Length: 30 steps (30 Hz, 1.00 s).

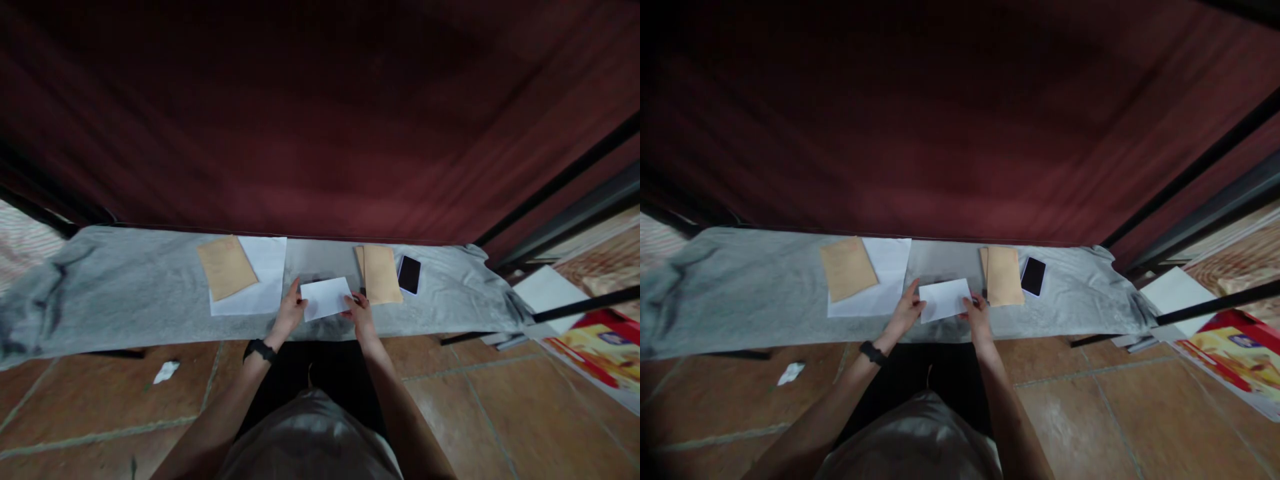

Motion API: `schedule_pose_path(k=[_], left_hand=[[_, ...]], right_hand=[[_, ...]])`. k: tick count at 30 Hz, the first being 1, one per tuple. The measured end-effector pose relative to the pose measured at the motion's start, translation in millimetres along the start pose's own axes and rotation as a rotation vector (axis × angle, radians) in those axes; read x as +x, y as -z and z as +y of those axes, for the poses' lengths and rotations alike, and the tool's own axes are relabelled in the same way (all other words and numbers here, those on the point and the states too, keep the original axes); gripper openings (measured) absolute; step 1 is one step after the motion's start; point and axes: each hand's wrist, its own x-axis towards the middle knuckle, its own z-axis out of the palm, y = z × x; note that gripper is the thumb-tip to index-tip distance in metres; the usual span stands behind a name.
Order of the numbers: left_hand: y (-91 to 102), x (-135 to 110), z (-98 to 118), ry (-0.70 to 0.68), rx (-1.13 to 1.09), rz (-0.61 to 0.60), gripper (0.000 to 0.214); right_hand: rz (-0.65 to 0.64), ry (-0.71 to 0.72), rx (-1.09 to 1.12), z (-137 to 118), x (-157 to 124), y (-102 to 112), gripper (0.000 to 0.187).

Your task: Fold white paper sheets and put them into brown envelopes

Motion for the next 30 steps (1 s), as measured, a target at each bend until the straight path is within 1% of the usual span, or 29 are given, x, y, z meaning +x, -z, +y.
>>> schedule_pose_path(k=[2, 4, 6, 7, 9, 11, 13, 16, 20, 22, 24, 25, 27, 30], left_hand=[[1.7, 3.0, -3.0, -0.060, 0.197, -0.026, 0.072], [-1.1, 1.6, -4.6, -0.157, 0.380, 0.015, 0.066], [-10.0, -3.7, -6.0, -0.278, 0.515, 0.054, 0.058], [-16.3, -7.2, -6.9, -0.335, 0.569, 0.043, 0.056], [-30.7, -14.4, -9.8, -0.410, 0.667, -0.049, 0.054], [-43.0, -19.7, -14.2, -0.426, 0.761, -0.120, 0.058], [-49.0, -22.2, -19.4, -0.425, 0.832, -0.131, 0.062], [-45.6, -22.8, -27.2, -0.434, 0.886, -0.116, 0.066], [-30.7, -31.8, -33.6, -0.407, 0.899, -0.082, 0.064], [-21.7, -40.6, -33.3, -0.396, 0.898, -0.068, 0.061], [-8.2, -47.1, -29.8, -0.412, 0.885, -0.073, 0.054], [1.5, -47.8, -26.9, -0.425, 0.877, -0.072, 0.050], [28.4, -42.6, -20.0, -0.446, 0.873, -0.038, 0.044], [82.0, -23.2, -13.0, -0.382, 0.953, 0.176, 0.042]], right_hand=[[-0.028, 0.007, -0.157, 4.0, 4.4, 4.1, 0.034], [-0.055, 0.010, -0.261, 8.9, 6.4, 4.6, 0.027], [-0.056, 0.010, -0.301, 13.1, 7.1, 3.5, 0.022], [-0.056, 0.012, -0.319, 14.6, 7.4, 2.8, 0.020], [-0.066, 0.014, -0.352, 16.2, 8.3, 1.9, 0.018], [-0.084, 0.015, -0.377, 16.5, 9.9, 1.8, 0.015], [-0.097, 0.011, -0.392, 16.5, 11.7, 2.5, 0.013], [-0.099, 0.000, -0.392, 17.3, 13.8, 4.1, 0.015], [-0.104, -0.014, -0.355, 18.3, 14.1, 6.0, 0.018], [-0.110, -0.018, -0.332, 18.1, 13.4, 6.9, 0.022], [-0.112, -0.021, -0.311, 17.7, 12.4, 8.0, 0.027], [-0.113, -0.021, -0.301, 17.7, 11.8, 8.6, 0.029], [-0.115, -0.018, -0.284, 17.9, 10.4, 9.8, 0.035], [-0.115, -0.009, -0.267, 18.9, 7.8, 11.1, 0.039]])
